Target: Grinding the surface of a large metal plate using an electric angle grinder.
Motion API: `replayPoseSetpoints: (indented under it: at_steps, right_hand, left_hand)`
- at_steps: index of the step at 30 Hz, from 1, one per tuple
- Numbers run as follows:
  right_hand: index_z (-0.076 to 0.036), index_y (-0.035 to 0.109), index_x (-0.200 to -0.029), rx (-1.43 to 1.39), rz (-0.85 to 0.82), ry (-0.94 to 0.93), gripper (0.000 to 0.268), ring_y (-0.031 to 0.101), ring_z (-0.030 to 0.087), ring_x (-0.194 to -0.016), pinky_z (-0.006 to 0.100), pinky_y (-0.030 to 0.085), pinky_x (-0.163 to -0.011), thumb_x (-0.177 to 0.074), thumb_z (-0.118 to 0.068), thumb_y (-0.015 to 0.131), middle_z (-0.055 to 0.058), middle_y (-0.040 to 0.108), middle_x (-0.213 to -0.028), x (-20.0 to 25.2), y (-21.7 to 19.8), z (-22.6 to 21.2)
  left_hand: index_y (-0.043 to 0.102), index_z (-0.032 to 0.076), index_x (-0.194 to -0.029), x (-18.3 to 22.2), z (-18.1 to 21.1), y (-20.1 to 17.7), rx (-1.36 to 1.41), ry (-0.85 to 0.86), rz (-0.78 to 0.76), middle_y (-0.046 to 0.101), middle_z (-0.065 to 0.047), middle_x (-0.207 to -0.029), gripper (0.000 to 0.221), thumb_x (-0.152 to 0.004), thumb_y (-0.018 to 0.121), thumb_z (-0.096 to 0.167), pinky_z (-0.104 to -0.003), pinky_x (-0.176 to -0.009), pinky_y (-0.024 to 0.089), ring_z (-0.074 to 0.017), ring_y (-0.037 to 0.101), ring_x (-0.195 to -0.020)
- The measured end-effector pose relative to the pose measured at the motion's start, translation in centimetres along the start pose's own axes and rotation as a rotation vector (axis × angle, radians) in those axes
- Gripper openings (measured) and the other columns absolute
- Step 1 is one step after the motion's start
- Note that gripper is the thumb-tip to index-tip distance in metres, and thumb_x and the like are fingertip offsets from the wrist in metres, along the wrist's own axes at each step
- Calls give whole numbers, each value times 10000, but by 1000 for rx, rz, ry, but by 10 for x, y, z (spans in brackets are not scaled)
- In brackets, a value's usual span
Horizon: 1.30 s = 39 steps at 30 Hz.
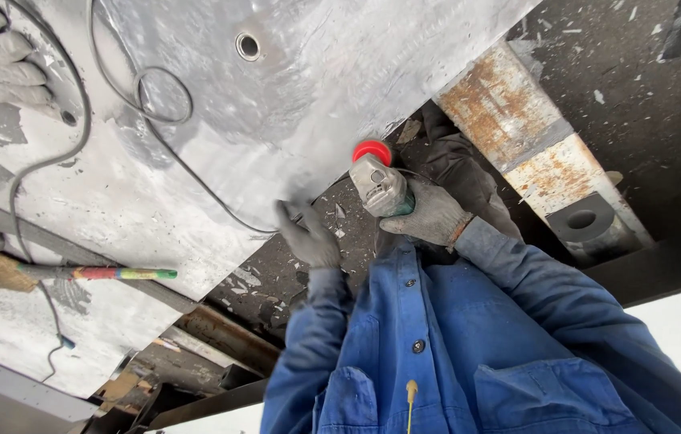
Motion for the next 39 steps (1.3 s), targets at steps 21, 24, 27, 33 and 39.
replayPoseSetpoints:
  at_steps: [21, 24, 27, 33, 39]
  right_hand:
    - [-74, 681, -1241, -255, 155, -144, 778, 622, 403, -1244, 509, 513, -1027, -641, -506, 923, 210, 713, -1195, -30, 21, 13]
    - [-24, 681, -1253, -301, 149, -170, 786, 592, 468, -1260, 537, 479, -1052, -653, -477, 911, 276, 695, -1217, -23, 25, 5]
    - [-87, 698, -1205, -374, 136, -178, 672, 667, 360, -1180, 522, 525, -1000, -661, -390, 951, 165, 734, -1128, -33, 21, 24]
    - [-33, 670, -1208, -438, 87, -218, 681, 651, 399, -1201, 527, 506, -1019, -665, -339, 943, 221, 710, -1138, -32, 27, 13]
    - [-50, 653, -1261, -489, 152, -180, 671, 633, 377, -1241, 518, 490, -1031, -722, -341, 928, 199, 705, -1197, -31, 23, 25]
  left_hand:
    - [596, 7, -1341, 135, -5, 77, 550, -71, -926, 625, -298, -1209, 530, -1044, 498, 435, -525, -962, 525, -376, 621, -1154]
    - [641, 50, -1214, 134, -20, 84, 695, -257, -865, 643, -152, -915, 451, -993, 608, 441, -378, -735, 598, -238, 653, -858]
    - [671, 89, -1275, 127, -40, 101, 574, -145, -882, 686, -212, -1046, 478, -929, 672, 419, -459, -798, 584, -252, 683, -979]
    - [673, 42, -1261, 126, -8, 75, 530, -154, -800, 685, -267, -1098, 473, -942, 630, 388, -502, -869, 522, -277, 623, -1013]
    - [637, 54, -1310, 120, 32, 64, 454, -86, -884, 685, -251, -1091, 546, -904, 671, 416, -551, -863, 522, -320, 650, -1006]
Point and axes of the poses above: each hand's wrist, its own x-axis away from the middle knuckle, its own y-axis out of the palm, z = x × y, the point moved 5 cm from there along -x, towards the middle knuckle
